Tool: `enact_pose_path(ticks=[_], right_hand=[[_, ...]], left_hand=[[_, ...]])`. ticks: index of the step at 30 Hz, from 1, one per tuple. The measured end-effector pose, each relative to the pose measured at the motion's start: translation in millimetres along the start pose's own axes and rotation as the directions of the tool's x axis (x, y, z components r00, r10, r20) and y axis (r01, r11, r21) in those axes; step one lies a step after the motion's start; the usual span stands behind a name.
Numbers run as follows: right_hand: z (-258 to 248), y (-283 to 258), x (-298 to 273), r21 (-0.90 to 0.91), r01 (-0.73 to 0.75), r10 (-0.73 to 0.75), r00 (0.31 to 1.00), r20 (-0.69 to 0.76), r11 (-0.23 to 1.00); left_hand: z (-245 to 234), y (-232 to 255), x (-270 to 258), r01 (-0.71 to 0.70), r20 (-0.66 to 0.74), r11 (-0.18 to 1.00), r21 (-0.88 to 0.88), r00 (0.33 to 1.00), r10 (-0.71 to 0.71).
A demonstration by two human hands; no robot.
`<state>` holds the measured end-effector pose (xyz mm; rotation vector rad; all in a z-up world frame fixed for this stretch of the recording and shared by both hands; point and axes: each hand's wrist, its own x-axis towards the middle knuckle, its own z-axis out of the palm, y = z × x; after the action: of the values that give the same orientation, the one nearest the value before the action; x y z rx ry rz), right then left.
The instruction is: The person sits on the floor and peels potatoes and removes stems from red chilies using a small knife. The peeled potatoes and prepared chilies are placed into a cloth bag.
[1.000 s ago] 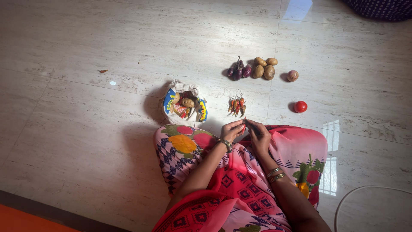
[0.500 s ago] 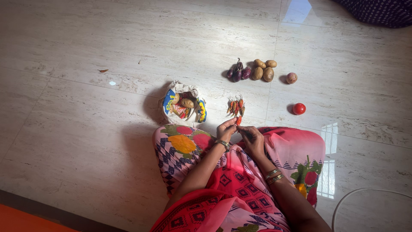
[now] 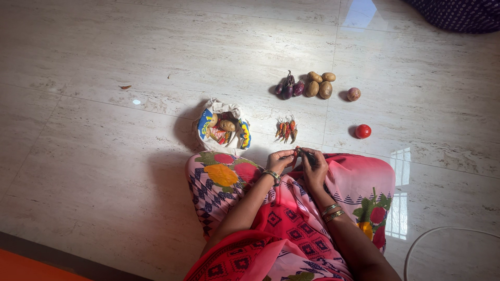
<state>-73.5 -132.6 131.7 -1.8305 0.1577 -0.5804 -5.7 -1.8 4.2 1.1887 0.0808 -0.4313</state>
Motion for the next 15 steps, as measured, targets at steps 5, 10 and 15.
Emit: enact_pose_path(ticks=[5, 10, 15], right_hand=[[1.1, -7.1, 0.4, -0.056, 0.047, -0.046, 0.999, 0.020, 0.997], [1.1, -4.4, -3.5, -0.032, 0.000, 0.007, 0.973, 0.229, 0.999], [3.1, 10.1, -10.1, 0.059, -0.097, 0.080, 0.968, 0.238, 0.994]], left_hand=[[-0.2, -0.7, 1.5, 0.051, -0.029, 0.993, -0.111, 0.998, -0.054], [-3.5, -3.1, 7.2, -0.014, -0.051, 0.974, -0.226, 0.999, 0.003], [-3.0, -0.7, 11.7, -0.068, -0.078, 0.972, -0.224, 0.996, 0.052]])
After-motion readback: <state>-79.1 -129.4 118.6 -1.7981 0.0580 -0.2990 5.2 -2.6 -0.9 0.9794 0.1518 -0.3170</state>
